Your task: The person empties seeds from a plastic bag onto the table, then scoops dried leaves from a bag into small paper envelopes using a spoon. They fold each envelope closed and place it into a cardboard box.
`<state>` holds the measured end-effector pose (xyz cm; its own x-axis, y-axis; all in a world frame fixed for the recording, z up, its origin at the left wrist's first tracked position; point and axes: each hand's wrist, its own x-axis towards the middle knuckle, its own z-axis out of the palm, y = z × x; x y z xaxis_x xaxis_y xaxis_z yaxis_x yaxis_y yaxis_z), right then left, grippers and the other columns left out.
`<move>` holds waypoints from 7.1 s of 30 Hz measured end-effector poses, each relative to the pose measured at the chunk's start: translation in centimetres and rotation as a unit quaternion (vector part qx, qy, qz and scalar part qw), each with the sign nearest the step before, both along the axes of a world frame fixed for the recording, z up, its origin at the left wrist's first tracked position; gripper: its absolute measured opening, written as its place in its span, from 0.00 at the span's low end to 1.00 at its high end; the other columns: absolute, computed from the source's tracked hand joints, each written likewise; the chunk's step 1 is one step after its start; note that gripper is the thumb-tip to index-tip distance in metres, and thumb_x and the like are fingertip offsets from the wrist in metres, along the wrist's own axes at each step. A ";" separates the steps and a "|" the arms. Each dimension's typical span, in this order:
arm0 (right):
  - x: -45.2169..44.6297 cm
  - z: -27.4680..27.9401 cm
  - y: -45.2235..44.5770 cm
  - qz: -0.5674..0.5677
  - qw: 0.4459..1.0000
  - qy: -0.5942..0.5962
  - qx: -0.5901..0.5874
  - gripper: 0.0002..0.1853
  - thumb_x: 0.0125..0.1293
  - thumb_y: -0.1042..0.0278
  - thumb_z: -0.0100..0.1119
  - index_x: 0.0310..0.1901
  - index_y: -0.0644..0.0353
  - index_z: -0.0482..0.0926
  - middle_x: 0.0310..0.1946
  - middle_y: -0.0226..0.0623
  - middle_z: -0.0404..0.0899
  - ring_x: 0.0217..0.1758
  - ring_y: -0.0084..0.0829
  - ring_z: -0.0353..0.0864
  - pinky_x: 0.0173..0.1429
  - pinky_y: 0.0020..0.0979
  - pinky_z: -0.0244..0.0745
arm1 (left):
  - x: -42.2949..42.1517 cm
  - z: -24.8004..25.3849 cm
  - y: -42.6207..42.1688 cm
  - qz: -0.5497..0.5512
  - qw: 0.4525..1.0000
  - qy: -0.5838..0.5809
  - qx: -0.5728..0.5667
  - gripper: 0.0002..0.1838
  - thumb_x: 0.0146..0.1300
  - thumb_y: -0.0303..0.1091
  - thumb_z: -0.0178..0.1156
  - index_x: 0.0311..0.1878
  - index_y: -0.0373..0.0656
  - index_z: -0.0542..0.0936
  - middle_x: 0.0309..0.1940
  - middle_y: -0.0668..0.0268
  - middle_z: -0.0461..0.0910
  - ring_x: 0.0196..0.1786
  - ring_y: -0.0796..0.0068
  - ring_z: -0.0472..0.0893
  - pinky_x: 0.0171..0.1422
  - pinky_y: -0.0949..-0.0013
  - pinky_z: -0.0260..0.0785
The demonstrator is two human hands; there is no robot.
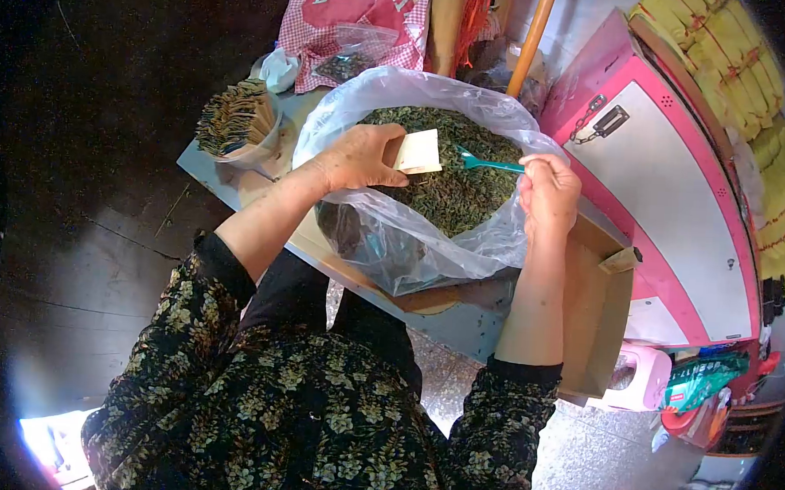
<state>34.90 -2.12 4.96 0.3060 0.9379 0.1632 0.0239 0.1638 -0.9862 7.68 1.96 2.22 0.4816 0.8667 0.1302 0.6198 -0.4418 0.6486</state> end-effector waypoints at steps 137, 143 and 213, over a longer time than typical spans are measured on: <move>0.1 1.0 0.8 -0.143 0.875 -0.438 0.147 0.07 0.61 0.74 0.52 0.31 0.62 0.80 0.21 0.26 0.74 0.26 0.16 0.71 0.30 0.22 0.64 | -0.1 -0.4 0.0 0.020 0.999 -0.010 -0.027 0.29 0.44 0.44 0.73 0.45 0.38 0.74 0.40 0.50 0.81 0.49 0.49 0.80 0.55 0.56 0.71; -1.7 -5.1 2.4 -0.083 0.955 -0.285 -0.001 0.09 0.61 0.74 0.50 0.30 0.63 0.81 0.16 0.31 0.74 0.20 0.22 0.74 0.27 0.27 0.67 | -0.3 -0.5 -0.1 0.024 1.000 -0.008 -0.011 0.29 0.44 0.45 0.73 0.44 0.38 0.74 0.40 0.50 0.81 0.49 0.50 0.80 0.54 0.55 0.71; -3.4 1.3 0.5 -0.001 0.987 -0.142 0.070 0.08 0.64 0.74 0.49 0.32 0.61 0.79 0.15 0.24 0.66 0.13 0.13 0.59 0.16 0.19 0.51 | -0.6 -1.1 -0.2 0.024 0.999 -0.032 0.000 0.28 0.44 0.42 0.74 0.44 0.37 0.74 0.35 0.52 0.81 0.45 0.51 0.80 0.49 0.57 0.71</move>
